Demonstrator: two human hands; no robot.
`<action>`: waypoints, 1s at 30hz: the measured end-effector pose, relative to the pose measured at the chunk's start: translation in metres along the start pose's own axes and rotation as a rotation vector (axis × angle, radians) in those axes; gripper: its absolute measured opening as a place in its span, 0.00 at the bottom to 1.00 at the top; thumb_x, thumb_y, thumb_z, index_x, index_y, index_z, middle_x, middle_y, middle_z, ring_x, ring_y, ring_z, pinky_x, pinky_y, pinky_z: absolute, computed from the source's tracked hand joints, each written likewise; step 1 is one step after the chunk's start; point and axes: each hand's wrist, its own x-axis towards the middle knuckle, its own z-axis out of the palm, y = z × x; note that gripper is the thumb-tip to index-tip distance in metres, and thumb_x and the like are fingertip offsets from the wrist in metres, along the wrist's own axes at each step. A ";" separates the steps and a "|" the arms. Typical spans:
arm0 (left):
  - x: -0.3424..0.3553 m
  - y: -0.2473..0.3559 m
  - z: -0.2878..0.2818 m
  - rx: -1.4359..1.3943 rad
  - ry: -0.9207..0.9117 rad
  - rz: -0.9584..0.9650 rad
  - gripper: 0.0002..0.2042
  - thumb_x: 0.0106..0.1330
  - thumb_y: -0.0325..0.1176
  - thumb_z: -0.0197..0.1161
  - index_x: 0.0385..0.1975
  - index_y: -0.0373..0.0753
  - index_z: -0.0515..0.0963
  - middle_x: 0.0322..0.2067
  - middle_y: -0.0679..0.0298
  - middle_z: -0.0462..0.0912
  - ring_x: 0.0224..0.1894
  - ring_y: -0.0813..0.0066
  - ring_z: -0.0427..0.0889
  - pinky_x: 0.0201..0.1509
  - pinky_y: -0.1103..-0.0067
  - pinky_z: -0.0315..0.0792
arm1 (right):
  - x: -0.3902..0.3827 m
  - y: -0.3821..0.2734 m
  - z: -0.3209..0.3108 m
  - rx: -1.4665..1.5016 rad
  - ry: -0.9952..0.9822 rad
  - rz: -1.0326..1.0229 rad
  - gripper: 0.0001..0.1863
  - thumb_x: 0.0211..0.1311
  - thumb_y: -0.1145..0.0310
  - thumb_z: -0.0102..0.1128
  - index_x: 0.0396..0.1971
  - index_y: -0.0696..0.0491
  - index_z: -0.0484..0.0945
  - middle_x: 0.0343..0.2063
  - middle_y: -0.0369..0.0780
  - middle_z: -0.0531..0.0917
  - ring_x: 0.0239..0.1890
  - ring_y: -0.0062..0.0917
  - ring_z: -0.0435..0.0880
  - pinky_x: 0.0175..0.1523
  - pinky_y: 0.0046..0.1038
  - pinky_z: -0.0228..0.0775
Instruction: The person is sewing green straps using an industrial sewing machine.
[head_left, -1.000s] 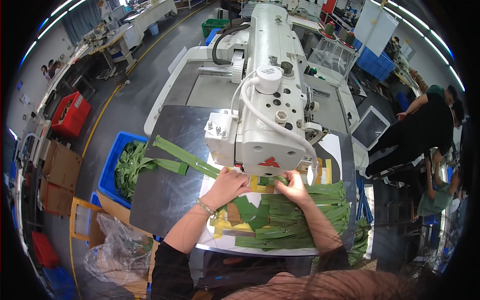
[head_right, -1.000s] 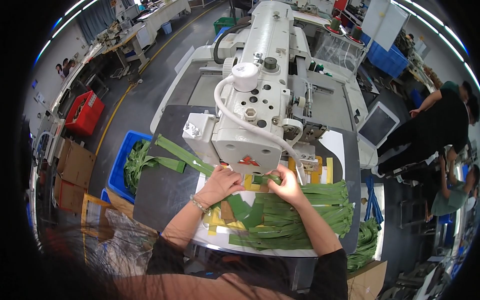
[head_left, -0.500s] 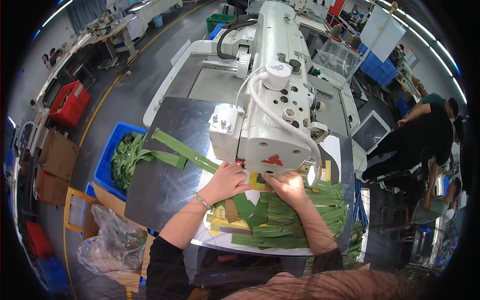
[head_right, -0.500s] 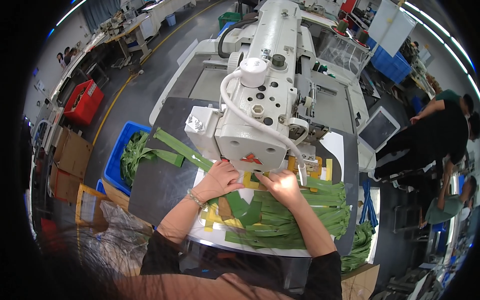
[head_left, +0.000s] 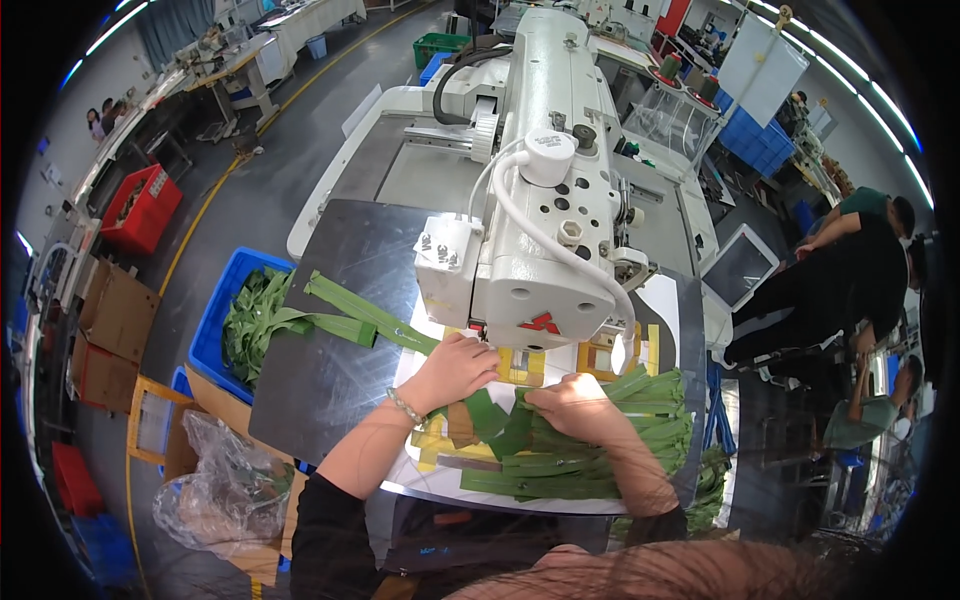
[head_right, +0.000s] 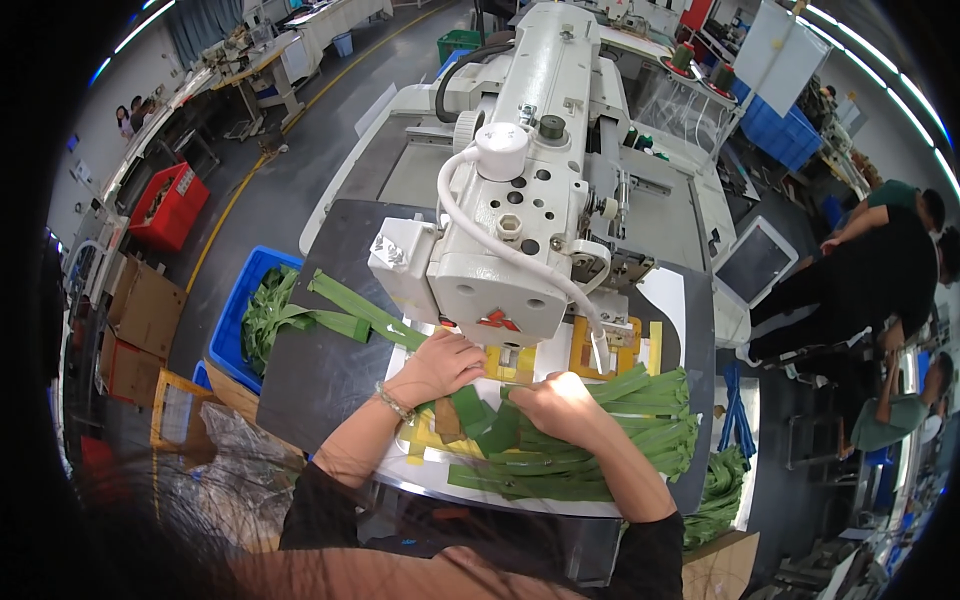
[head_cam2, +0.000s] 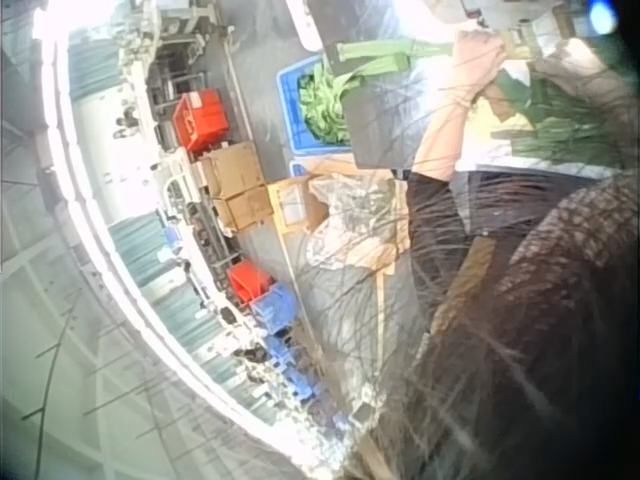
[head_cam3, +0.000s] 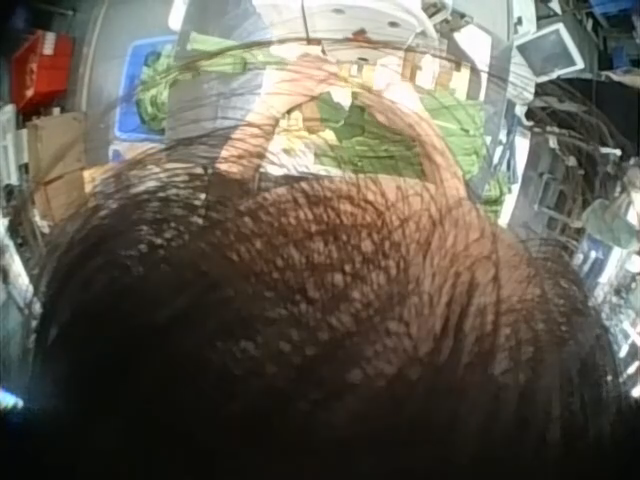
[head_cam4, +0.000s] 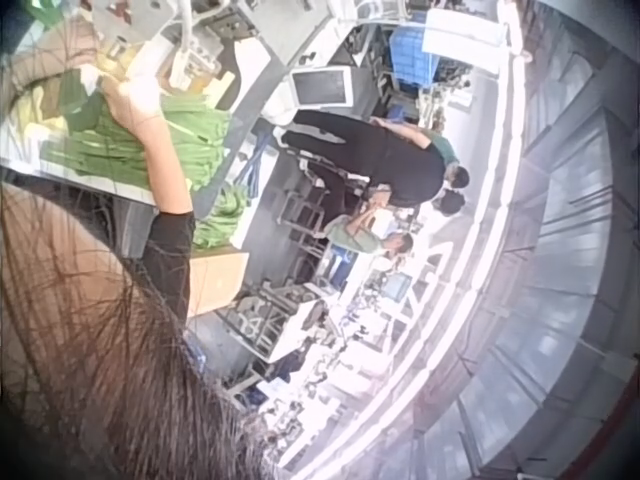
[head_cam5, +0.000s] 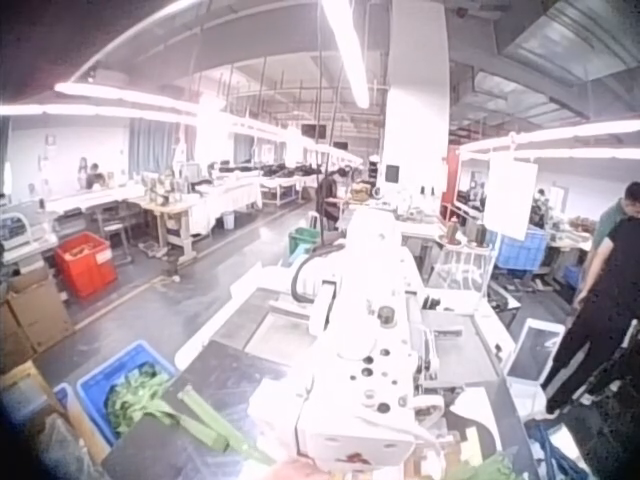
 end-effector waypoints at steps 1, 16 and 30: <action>0.000 0.000 0.002 0.001 -0.001 0.001 0.07 0.62 0.39 0.59 0.32 0.44 0.73 0.29 0.68 0.77 0.37 0.69 0.77 0.44 0.73 0.66 | -0.003 -0.004 -0.002 0.103 -0.047 -0.014 0.03 0.48 0.72 0.59 0.21 0.52 0.74 0.13 0.39 0.76 0.18 0.35 0.78 0.25 0.34 0.69; 0.018 0.021 0.005 0.130 -0.222 0.039 0.15 0.59 0.40 0.63 0.47 0.50 0.75 0.34 0.67 0.72 0.43 0.70 0.75 0.49 0.71 0.63 | -0.028 -0.045 -0.085 -0.159 -0.291 0.252 0.03 0.47 0.73 0.54 0.21 0.52 0.77 0.16 0.42 0.79 0.22 0.35 0.82 0.26 0.33 0.70; 0.014 0.039 -0.008 -0.235 0.179 -0.201 0.11 0.57 0.41 0.67 0.29 0.41 0.78 0.17 0.64 0.76 0.19 0.68 0.76 0.25 0.77 0.69 | -0.002 -0.087 -0.048 0.664 -0.007 -0.148 0.26 0.61 0.70 0.57 0.60 0.51 0.68 0.49 0.43 0.76 0.49 0.35 0.76 0.53 0.31 0.68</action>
